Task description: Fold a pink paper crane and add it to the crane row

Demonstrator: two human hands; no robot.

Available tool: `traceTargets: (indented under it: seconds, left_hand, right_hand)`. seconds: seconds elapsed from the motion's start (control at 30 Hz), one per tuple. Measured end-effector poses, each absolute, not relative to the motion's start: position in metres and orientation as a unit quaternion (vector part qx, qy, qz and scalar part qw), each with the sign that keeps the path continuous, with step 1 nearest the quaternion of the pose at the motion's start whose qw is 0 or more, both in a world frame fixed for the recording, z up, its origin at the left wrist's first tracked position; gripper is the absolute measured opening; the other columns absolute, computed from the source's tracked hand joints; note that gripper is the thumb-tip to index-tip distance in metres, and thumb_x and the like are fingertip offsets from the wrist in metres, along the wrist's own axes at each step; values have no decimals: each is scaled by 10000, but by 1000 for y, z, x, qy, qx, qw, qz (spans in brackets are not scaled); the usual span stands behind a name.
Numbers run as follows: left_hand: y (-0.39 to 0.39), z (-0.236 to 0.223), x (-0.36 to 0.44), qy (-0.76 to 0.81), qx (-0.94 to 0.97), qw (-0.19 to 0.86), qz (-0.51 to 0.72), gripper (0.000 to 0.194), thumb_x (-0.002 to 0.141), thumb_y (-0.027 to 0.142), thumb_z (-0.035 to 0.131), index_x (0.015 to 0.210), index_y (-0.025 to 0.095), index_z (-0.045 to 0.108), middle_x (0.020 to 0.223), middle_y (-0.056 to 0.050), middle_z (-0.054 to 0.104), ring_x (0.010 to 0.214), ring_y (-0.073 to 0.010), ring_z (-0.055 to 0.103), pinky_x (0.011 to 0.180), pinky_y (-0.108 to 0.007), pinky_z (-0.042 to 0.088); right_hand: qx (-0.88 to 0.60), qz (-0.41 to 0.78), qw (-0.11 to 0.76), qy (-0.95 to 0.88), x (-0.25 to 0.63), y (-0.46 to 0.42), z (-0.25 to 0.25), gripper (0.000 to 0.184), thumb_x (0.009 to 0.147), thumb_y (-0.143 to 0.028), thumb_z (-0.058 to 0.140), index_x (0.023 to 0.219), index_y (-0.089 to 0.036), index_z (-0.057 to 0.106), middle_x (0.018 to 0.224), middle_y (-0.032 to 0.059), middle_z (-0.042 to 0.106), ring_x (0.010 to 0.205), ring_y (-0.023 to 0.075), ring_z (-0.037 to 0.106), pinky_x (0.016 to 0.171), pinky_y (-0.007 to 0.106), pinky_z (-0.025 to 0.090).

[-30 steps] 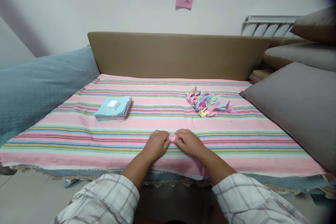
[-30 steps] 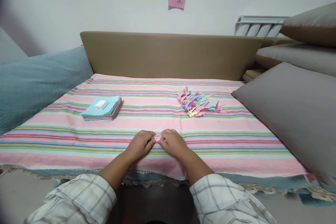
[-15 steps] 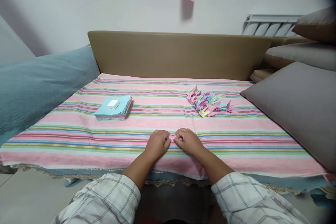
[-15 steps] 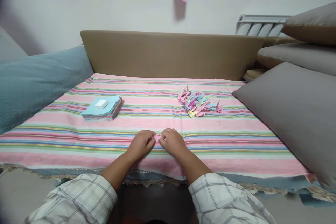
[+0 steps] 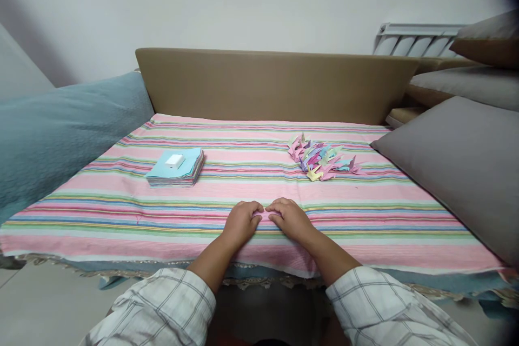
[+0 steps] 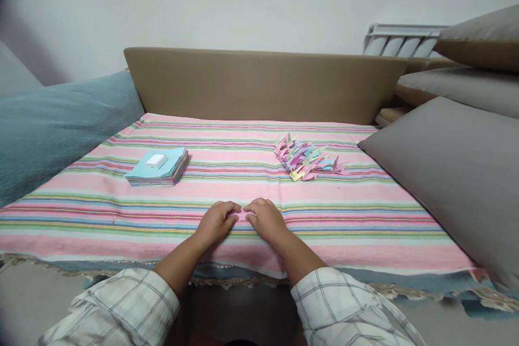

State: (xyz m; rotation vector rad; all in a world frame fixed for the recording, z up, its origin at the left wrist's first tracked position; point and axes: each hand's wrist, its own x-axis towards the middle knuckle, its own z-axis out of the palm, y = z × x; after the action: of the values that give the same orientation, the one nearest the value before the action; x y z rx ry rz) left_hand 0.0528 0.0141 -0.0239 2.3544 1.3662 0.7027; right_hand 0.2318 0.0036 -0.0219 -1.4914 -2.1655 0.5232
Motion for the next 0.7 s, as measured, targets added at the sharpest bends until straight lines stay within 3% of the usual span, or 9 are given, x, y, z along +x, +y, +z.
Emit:
traceTargets:
  seconds: [0.17,0.47,0.7]
  left_hand:
    - [15,-26,50,412,869,133,239,228,808,112,518,868,233,702,1012,-33,695,946,-185,615,872,-357,439]
    - [10,-27,51,395,901,30,179,234,823,152,536,942,258,706,1094,-49,663,930,-209,587,831,-375,454]
    - [7,-24,52,401,901,26,161,236,831,172,549,985,275,694,1117,-37,652,939,-211,566,844,-376,440]
  right_hand:
    - [-533,197,233,-789,234,6,-25,266,807,-150,553,1032,-220,675,1029,61,633,989,191,537,900,337,408]
    - [-510,193,217,-810,239,10,-33,366,782,-52,513,1082,-206,657,1086,68,611,1026,177,522,941,325,389]
    - [-518,184,239,-801,235,6,-28,235,835,-191,541,1032,-208,667,1024,64,622,985,184,534,906,335,399]
